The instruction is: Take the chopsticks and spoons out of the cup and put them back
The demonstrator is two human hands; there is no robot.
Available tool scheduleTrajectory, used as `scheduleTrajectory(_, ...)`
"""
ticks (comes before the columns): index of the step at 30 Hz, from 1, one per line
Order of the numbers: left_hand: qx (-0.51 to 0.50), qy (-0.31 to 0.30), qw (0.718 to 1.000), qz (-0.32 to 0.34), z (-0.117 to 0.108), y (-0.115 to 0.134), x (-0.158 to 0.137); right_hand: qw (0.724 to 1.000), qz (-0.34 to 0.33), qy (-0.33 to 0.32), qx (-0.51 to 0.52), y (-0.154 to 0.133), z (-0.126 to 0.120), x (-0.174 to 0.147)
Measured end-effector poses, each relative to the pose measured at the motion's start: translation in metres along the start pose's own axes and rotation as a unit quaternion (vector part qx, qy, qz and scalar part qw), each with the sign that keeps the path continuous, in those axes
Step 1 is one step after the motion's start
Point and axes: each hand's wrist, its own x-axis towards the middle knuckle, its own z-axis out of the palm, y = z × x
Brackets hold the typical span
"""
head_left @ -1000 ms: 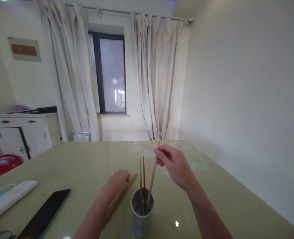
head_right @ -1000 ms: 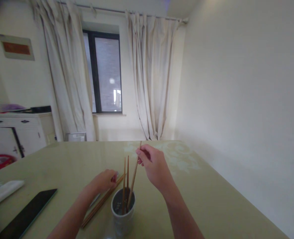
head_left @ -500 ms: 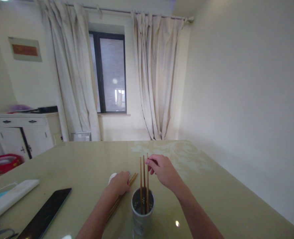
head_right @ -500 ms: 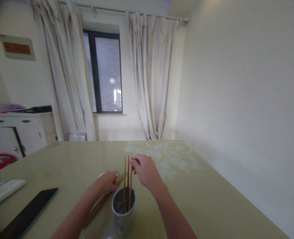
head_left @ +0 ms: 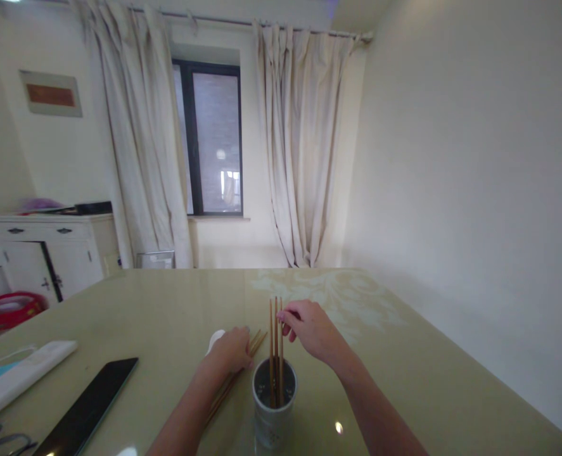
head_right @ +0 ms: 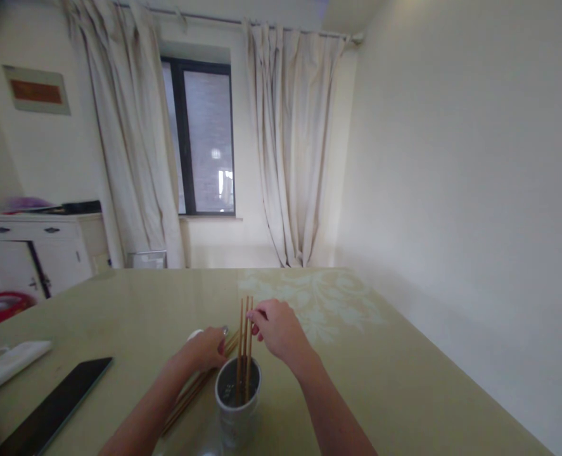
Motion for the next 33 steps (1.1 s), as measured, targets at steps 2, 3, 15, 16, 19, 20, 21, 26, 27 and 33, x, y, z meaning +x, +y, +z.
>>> scheduleTrajectory(2, -0.003, -0.001, 1.000, 0.003, -0.001, 0.000, -0.001, 1.000, 0.003, -0.002, 0.001, 0.000, 0.000, 0.000)
scheduleTrajectory(3, -0.005, -0.001, 1.000, 0.006, -0.001, 0.001, -0.001, 1.000, 0.005, -0.003, 0.002, 0.000, 0.000, -0.001)
scheduleTrajectory(15, -0.043, 0.000, 0.998, 0.055, -0.018, 0.002, -0.012, 0.998, 0.018, 0.037, -0.036, -0.002, -0.014, -0.004)
scheduleTrajectory(16, -0.047, 0.009, 0.997, 0.054, -0.025, -0.001, -0.014, 0.998, 0.016, 0.055, -0.038, -0.004, -0.017, -0.005)
scheduleTrajectory(19, -0.098, 0.086, 0.990, 0.054, -0.057, -0.007, -0.026, 0.993, -0.010, 0.119, -0.004, -0.013, -0.024, -0.008)
scheduleTrajectory(20, -0.135, 0.124, 0.981, 0.065, -0.068, -0.006, -0.033, 0.990, -0.024, 0.137, 0.020, -0.017, -0.025, -0.010)
scheduleTrajectory(21, -0.180, 0.159, 0.967, 0.087, -0.080, -0.003, -0.041, 0.987, -0.038, 0.150, 0.048, -0.021, -0.026, -0.011)
scheduleTrajectory(26, -0.374, 0.179, 0.874, 0.252, -0.110, 0.038, -0.086, 0.958, -0.101, 0.150, 0.222, -0.040, -0.025, -0.021)
scheduleTrajectory(27, -0.387, 0.164, 0.864, 0.277, -0.112, 0.047, -0.092, 0.949, -0.116, 0.145, 0.255, -0.043, -0.026, -0.024)
scheduleTrajectory(33, -0.398, 0.119, 0.867, 0.274, -0.105, 0.046, -0.080, 0.916, -0.160, 0.195, 0.313, -0.050, -0.046, -0.036)
